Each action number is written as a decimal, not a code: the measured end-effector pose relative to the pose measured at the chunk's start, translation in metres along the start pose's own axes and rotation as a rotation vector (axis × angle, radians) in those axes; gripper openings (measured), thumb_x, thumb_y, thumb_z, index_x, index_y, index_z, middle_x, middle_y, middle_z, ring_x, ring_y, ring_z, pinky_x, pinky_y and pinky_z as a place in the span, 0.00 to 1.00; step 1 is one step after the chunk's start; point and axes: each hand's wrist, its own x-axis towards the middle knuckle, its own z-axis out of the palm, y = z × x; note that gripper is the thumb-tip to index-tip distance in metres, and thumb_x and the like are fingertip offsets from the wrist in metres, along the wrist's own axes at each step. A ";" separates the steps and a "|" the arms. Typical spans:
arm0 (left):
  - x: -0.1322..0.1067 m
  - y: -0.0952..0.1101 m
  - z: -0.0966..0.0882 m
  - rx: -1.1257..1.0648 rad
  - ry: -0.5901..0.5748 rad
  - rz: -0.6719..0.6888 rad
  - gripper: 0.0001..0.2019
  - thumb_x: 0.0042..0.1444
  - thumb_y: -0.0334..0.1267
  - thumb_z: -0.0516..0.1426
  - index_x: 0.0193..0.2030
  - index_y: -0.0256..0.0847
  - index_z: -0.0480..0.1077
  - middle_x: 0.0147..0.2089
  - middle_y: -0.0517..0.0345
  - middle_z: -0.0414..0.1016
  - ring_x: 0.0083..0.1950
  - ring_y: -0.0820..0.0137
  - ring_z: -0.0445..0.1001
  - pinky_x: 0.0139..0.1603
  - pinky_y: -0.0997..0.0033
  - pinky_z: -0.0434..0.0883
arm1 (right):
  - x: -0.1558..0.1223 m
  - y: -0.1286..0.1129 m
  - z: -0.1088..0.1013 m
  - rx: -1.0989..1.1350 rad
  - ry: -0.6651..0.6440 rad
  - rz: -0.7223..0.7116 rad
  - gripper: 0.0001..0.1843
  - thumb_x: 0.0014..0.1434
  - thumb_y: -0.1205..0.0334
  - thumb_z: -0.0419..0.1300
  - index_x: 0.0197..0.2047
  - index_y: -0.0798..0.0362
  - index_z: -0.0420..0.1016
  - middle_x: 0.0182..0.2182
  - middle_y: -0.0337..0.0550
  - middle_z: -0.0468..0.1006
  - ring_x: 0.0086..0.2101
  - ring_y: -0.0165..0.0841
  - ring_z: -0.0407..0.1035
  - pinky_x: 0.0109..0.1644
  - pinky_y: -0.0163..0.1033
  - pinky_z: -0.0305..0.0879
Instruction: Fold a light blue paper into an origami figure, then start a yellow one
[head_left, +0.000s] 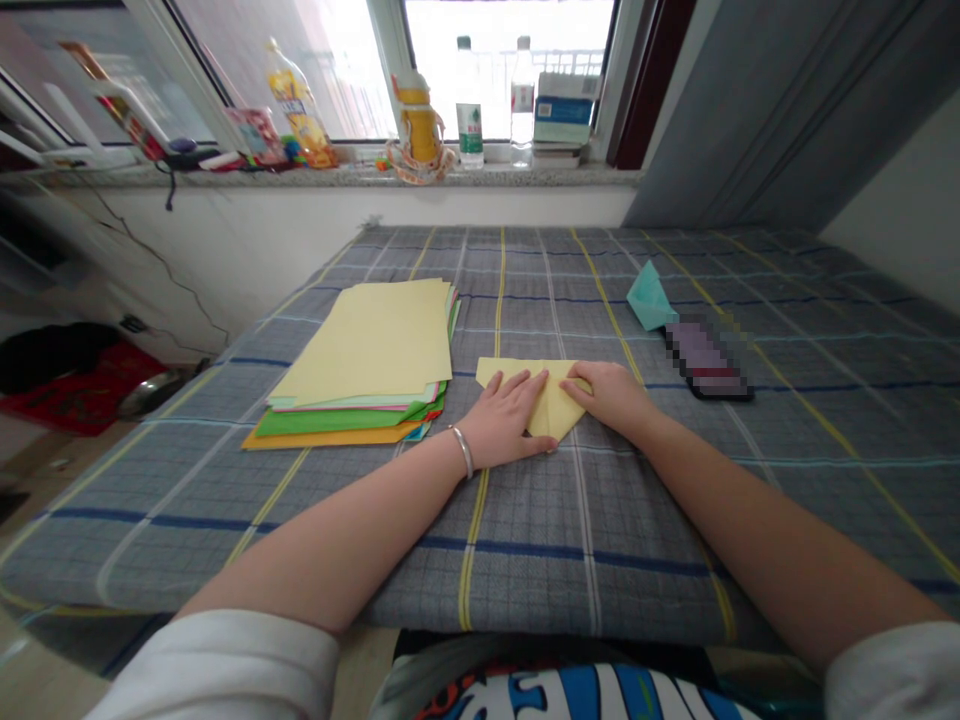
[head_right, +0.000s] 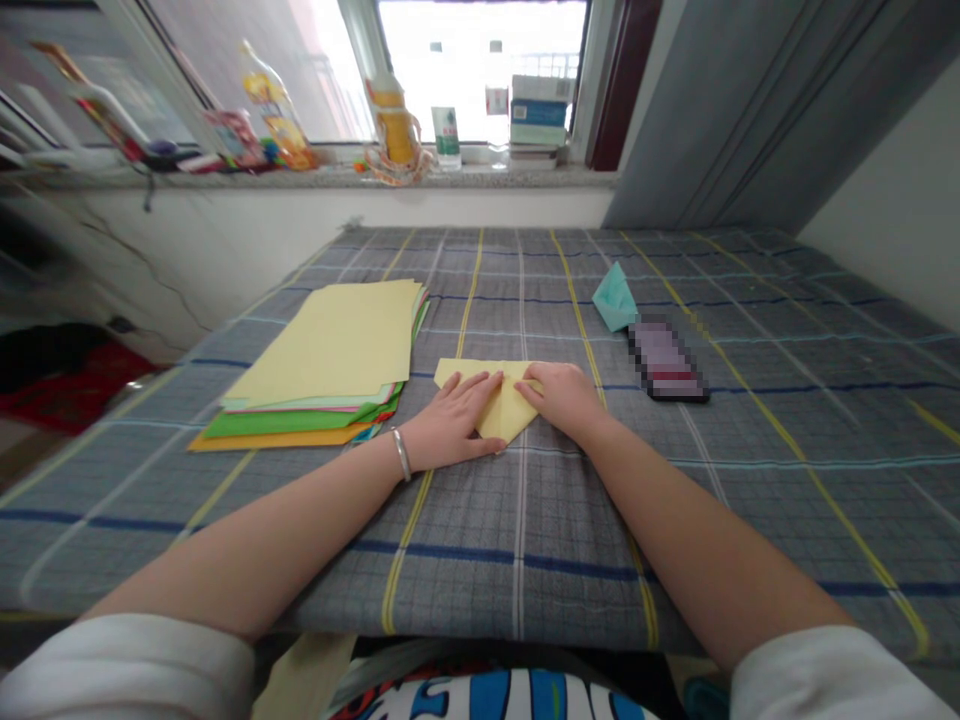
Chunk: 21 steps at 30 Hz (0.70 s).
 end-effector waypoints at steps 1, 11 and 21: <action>0.000 0.000 0.000 0.000 -0.002 -0.005 0.45 0.56 0.60 0.51 0.71 0.34 0.37 0.72 0.45 0.44 0.73 0.57 0.41 0.70 0.51 0.38 | 0.000 0.000 0.000 -0.005 0.001 -0.001 0.15 0.62 0.52 0.52 0.33 0.51 0.74 0.31 0.43 0.79 0.33 0.36 0.70 0.37 0.39 0.58; -0.001 0.000 0.002 0.023 -0.008 0.000 0.37 0.62 0.54 0.45 0.71 0.35 0.37 0.72 0.47 0.45 0.73 0.59 0.39 0.70 0.50 0.38 | -0.001 -0.001 0.002 -0.047 -0.006 0.005 0.14 0.61 0.54 0.52 0.34 0.52 0.74 0.33 0.46 0.80 0.34 0.38 0.71 0.38 0.41 0.59; -0.001 0.000 0.000 0.020 -0.026 0.006 0.41 0.60 0.58 0.47 0.71 0.35 0.38 0.73 0.47 0.43 0.73 0.58 0.38 0.70 0.50 0.38 | -0.001 -0.002 0.003 -0.095 -0.015 0.019 0.14 0.62 0.53 0.52 0.35 0.51 0.74 0.34 0.46 0.80 0.34 0.37 0.70 0.37 0.40 0.58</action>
